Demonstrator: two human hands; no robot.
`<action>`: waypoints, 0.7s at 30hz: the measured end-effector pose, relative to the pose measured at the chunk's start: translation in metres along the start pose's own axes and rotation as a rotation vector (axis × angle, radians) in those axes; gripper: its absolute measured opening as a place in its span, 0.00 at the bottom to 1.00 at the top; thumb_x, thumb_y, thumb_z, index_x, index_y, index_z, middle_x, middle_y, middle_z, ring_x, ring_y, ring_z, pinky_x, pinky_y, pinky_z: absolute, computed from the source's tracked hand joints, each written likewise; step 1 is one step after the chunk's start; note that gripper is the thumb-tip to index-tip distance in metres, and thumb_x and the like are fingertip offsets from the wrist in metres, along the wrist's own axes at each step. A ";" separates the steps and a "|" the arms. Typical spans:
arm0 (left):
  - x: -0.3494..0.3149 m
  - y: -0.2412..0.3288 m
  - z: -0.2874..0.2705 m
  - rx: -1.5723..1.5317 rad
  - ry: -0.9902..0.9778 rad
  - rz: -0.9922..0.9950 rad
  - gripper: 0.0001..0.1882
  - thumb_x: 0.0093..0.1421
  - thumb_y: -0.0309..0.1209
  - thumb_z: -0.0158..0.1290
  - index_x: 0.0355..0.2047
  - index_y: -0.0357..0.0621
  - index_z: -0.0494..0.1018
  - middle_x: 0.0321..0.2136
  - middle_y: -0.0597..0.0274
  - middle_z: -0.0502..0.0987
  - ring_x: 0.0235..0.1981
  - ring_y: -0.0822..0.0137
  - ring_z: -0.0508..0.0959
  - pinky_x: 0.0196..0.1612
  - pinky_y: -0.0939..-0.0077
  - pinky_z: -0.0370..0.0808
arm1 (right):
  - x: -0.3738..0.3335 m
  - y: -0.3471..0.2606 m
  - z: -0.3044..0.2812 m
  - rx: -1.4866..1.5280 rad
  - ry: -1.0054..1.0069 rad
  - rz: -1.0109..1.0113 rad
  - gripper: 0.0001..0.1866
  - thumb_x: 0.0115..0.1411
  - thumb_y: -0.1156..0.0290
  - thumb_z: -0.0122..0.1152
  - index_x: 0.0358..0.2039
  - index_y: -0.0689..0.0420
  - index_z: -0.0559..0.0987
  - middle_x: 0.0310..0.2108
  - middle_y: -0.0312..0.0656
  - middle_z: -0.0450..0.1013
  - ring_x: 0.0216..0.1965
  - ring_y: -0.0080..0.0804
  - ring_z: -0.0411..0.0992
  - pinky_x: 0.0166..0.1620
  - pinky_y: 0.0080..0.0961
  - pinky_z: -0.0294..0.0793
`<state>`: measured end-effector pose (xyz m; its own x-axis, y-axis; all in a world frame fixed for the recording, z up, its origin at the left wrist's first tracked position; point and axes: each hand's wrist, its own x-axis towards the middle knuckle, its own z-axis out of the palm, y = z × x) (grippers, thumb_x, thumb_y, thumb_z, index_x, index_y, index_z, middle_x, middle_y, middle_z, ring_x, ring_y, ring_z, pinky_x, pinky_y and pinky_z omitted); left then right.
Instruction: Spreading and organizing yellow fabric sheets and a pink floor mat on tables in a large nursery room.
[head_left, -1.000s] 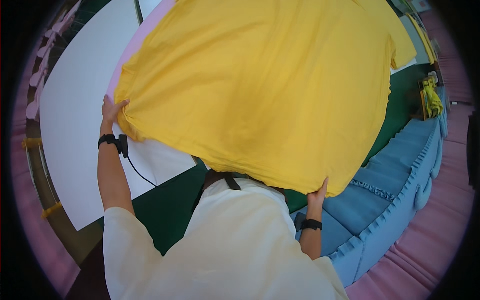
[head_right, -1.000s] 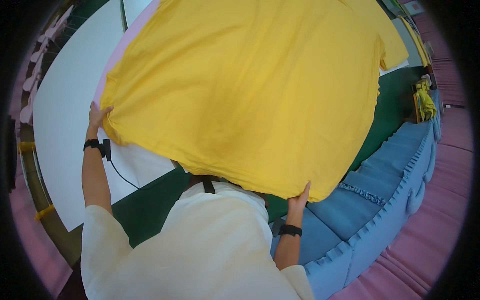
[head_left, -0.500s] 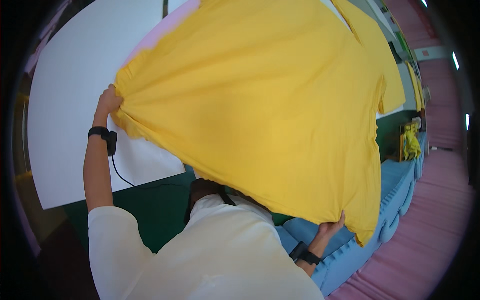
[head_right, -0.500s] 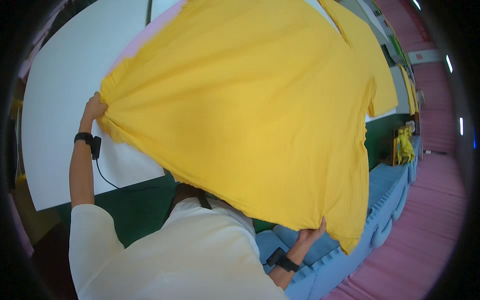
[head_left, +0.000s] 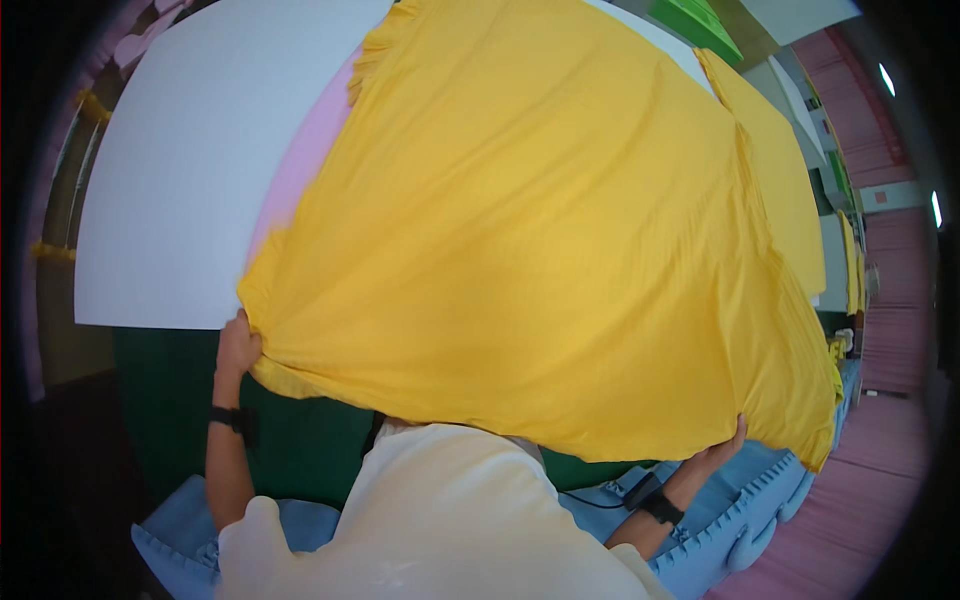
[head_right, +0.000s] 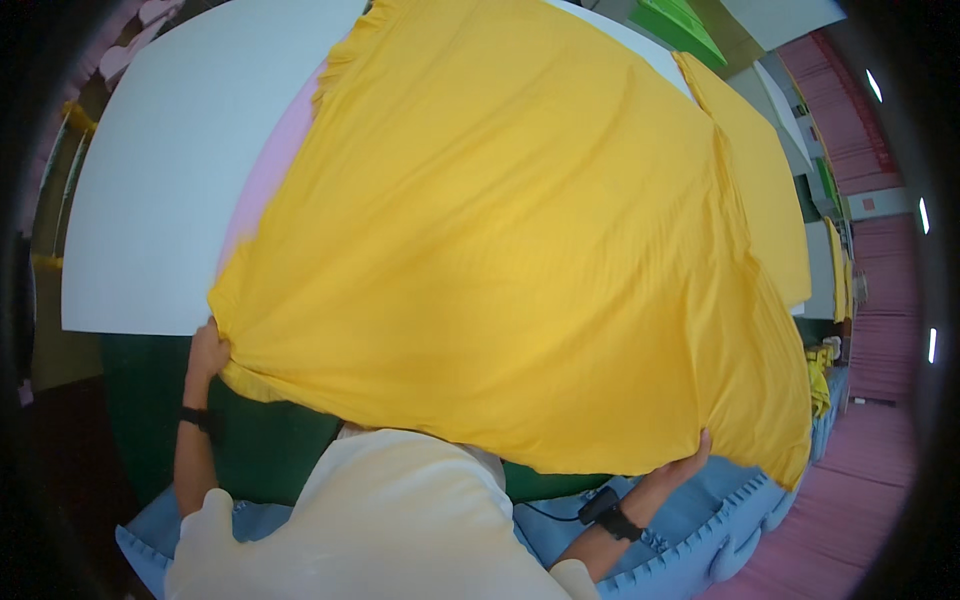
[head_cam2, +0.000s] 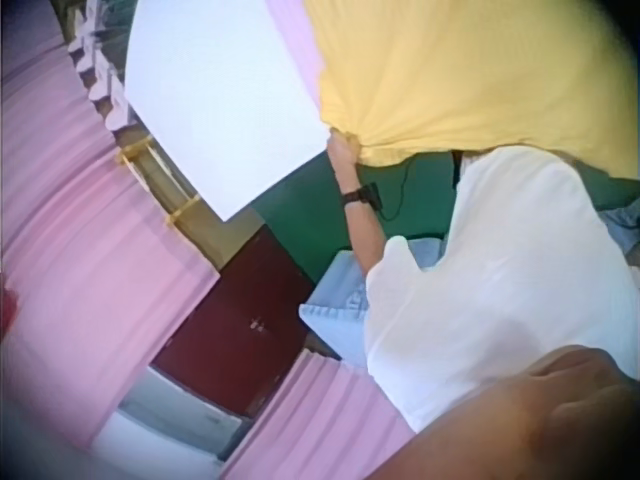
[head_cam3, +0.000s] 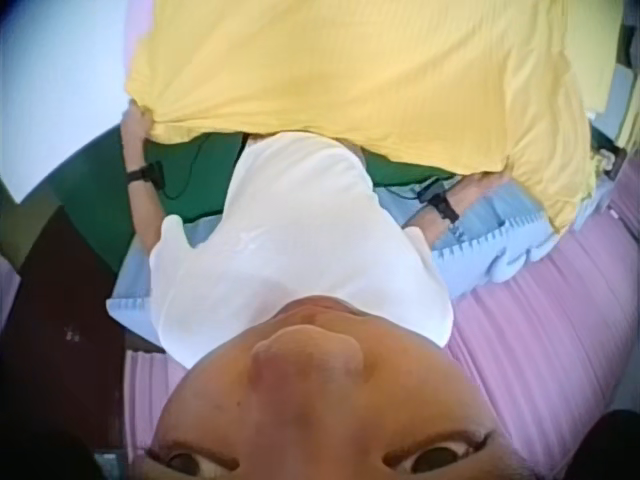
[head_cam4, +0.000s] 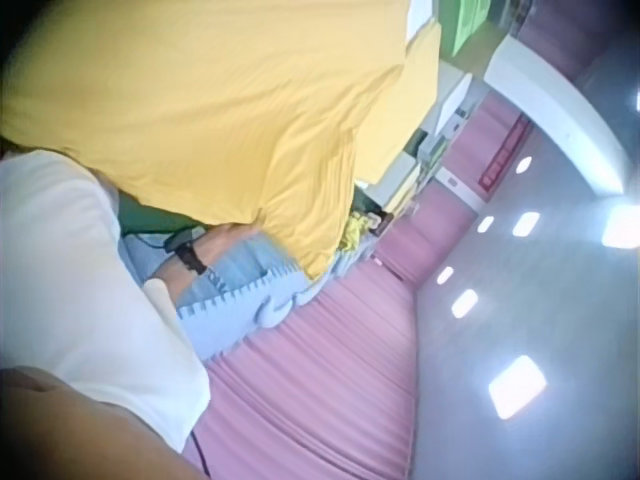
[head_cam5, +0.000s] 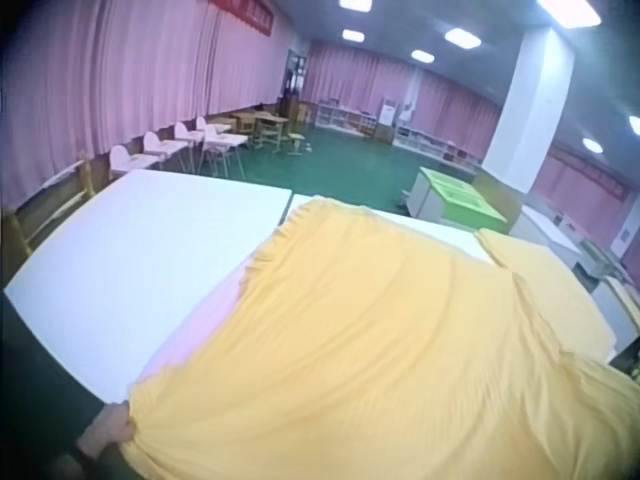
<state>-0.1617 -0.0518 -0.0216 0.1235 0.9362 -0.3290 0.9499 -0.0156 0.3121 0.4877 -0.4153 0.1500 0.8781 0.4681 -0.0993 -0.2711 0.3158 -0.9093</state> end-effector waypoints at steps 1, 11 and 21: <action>-0.012 0.004 0.005 -0.010 0.015 -0.011 0.19 0.44 0.23 0.44 0.39 0.29 0.65 0.31 0.32 0.73 0.36 0.36 0.72 0.41 0.50 0.69 | 0.017 0.000 0.004 0.015 -0.014 0.004 0.22 0.60 0.61 0.47 0.49 0.64 0.68 0.46 0.48 0.69 0.46 0.39 0.69 0.47 0.32 0.71; -0.084 0.082 0.022 0.234 -0.238 -0.137 0.14 0.45 0.26 0.46 0.32 0.33 0.74 0.30 0.37 0.74 0.35 0.43 0.74 0.41 0.55 0.71 | 0.209 0.045 -0.007 0.001 -0.039 0.088 0.27 0.61 0.54 0.47 0.56 0.58 0.62 0.55 0.43 0.62 0.53 0.40 0.63 0.53 0.35 0.65; -0.132 0.200 0.142 -0.546 -0.430 0.158 0.13 0.43 0.20 0.42 0.29 0.31 0.73 0.24 0.36 0.72 0.28 0.47 0.76 0.28 0.61 0.70 | 0.026 0.192 -0.022 -0.609 -0.270 1.075 0.39 0.47 0.31 0.49 0.37 0.60 0.74 0.30 0.44 0.73 0.35 0.39 0.72 0.42 0.40 0.70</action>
<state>0.0530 -0.2286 -0.0422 0.4569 0.7143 -0.5301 0.6457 0.1436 0.7500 0.4670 -0.3612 -0.0363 0.2004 0.4273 -0.8816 -0.5082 -0.7240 -0.4664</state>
